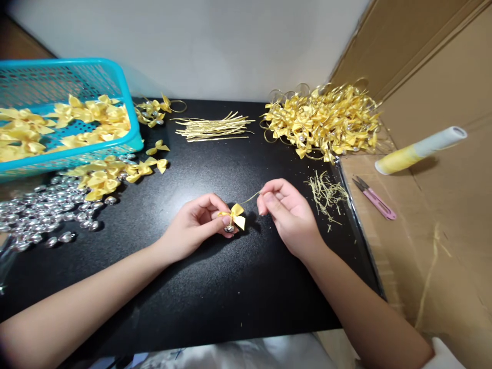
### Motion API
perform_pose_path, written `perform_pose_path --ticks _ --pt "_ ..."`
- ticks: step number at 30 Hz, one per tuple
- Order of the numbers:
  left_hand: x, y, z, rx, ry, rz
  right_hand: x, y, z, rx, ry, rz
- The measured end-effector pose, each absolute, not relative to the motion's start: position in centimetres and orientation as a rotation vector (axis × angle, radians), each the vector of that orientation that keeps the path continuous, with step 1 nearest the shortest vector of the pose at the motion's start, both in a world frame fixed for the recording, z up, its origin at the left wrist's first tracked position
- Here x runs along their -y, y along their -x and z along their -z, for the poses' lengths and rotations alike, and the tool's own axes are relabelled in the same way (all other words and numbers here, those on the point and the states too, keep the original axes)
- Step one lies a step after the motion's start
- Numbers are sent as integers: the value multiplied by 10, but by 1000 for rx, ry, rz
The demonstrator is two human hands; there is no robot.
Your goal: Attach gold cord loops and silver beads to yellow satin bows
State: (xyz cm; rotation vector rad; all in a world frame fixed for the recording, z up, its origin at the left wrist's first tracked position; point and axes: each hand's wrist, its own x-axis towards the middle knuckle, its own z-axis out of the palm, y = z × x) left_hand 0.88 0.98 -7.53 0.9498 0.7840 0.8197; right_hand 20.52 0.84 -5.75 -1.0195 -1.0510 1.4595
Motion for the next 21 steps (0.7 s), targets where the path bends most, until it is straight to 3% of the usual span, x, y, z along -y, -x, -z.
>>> perform_pose_path --ticks 12,21 --pt "-14 -1 70 -677 -1704 -725 -28 -242 27 958 946 -1391" --pt "-11 -2 68 -560 -1685 -708 -24 -248 29 994 1001 -1287"
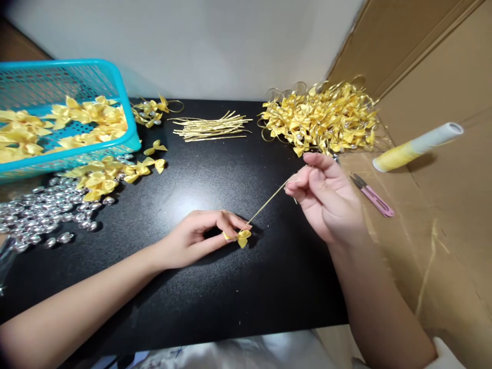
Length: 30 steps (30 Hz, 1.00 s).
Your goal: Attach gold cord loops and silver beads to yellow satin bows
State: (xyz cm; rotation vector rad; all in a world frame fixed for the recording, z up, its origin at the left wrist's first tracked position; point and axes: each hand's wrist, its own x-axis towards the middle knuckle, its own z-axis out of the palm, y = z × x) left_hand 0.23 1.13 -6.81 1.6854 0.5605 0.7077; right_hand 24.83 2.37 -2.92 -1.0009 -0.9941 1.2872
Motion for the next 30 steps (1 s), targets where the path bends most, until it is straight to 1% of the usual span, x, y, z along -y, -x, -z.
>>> perform_pose_path --ticks 6,10,18,23,26,30 --pt "-9 -2 69 -548 -1595 -655 -28 -255 34 1030 1068 -1236" --pt "-9 -2 69 -574 -1578 -591 -34 -258 38 938 1057 -1260" --pt "-10 -2 71 -619 -1329 -504 -43 -269 44 907 1036 -1242" --pt "-9 -4 72 -599 -1212 -501 -37 -248 40 825 1012 -1226" --pt "-7 -8 72 -651 -1116 -595 -17 -224 39 949 949 -1367" --pt "-5 -14 74 -715 -1010 -752 15 -206 42 1279 802 -1593"
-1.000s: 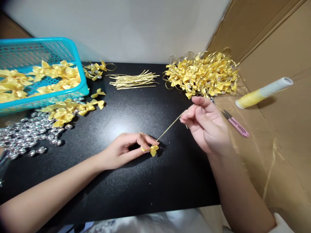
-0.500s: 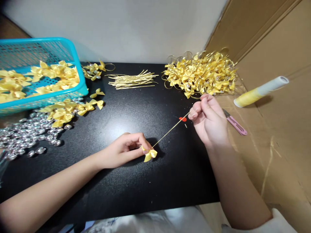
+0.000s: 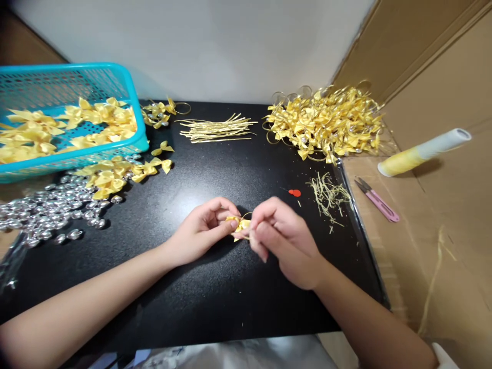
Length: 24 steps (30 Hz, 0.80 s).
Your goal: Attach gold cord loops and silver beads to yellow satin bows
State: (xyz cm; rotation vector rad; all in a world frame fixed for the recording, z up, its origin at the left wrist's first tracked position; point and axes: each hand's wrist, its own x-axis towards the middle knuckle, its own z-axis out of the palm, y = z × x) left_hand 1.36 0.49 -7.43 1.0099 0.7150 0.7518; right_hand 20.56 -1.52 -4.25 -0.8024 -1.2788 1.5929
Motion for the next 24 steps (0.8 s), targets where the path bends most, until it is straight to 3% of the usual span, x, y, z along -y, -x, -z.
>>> perform_pose_path --ticks 17,24 --pt "-9 -7 71 -783 -970 -650 14 -210 49 1673 920 -1466" --pt "-9 -3 75 -692 -964 -613 -8 -226 47 1117 938 -1240"
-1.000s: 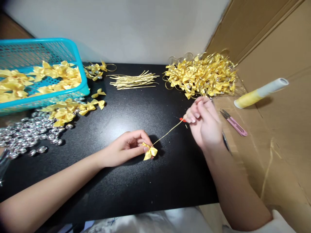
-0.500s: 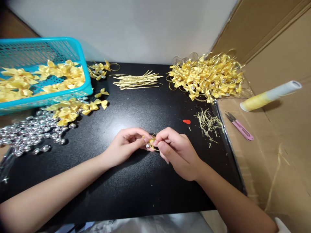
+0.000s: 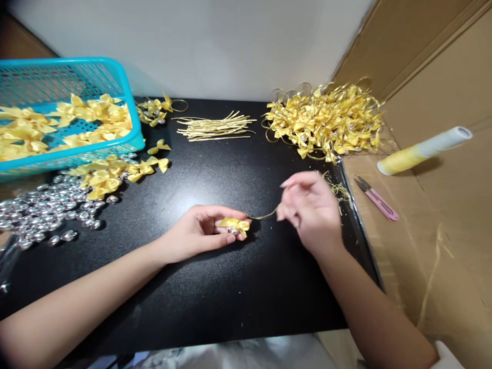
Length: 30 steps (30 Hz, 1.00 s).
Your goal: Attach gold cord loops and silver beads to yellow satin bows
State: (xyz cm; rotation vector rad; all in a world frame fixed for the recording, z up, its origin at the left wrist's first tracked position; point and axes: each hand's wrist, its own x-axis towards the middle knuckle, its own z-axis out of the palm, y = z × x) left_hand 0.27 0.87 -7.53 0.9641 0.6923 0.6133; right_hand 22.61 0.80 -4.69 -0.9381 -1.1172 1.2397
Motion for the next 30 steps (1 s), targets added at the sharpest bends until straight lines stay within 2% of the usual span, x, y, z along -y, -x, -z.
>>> perform_pose_path --ticks 3,11,30 --pt "-9 -3 75 -658 -1025 -608 -25 -238 40 869 969 -1297" --pt "-9 -1 75 -548 -1091 -551 -39 -250 41 647 1056 -1516" --pt "-16 4 68 -531 -1226 -352 -44 -253 47 542 1009 -1392"
